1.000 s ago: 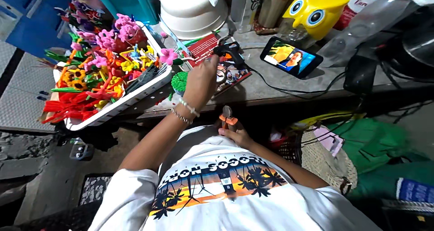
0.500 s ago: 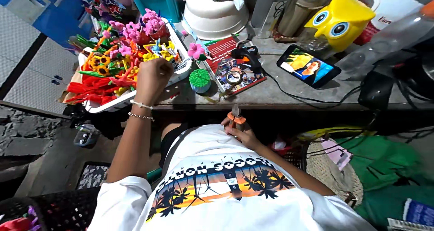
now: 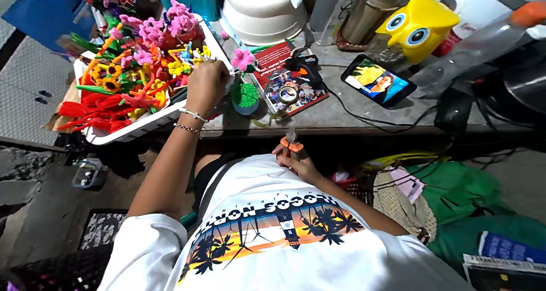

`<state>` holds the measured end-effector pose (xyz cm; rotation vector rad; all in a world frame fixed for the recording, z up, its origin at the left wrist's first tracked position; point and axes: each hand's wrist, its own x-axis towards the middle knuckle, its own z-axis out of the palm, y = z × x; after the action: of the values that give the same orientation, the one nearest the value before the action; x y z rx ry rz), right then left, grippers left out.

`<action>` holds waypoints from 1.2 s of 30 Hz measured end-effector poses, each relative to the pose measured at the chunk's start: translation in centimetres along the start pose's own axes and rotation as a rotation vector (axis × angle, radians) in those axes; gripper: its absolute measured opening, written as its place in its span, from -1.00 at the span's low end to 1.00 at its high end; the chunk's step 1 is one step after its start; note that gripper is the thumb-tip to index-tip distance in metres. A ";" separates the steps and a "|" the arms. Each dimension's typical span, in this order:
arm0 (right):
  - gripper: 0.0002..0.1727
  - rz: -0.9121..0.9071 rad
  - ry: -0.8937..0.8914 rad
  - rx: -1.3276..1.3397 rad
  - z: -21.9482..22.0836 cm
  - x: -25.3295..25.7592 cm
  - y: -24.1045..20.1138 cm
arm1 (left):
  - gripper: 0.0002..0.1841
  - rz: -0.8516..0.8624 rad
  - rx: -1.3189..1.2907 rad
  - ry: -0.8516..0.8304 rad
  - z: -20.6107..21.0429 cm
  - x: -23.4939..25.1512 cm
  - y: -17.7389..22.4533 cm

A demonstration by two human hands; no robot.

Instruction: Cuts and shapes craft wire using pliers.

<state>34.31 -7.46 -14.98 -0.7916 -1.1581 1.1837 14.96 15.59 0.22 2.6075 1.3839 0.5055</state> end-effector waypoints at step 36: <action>-0.85 -0.065 -0.140 -0.005 5.8 3.0 -5.0 | -0.92 0.094 -1.460 0.290 -7.3 -8.8 5.2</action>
<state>30.08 -6.33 -8.08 -0.6782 -1.2925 1.1979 11.80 5.24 6.52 1.3817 0.4696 1.2889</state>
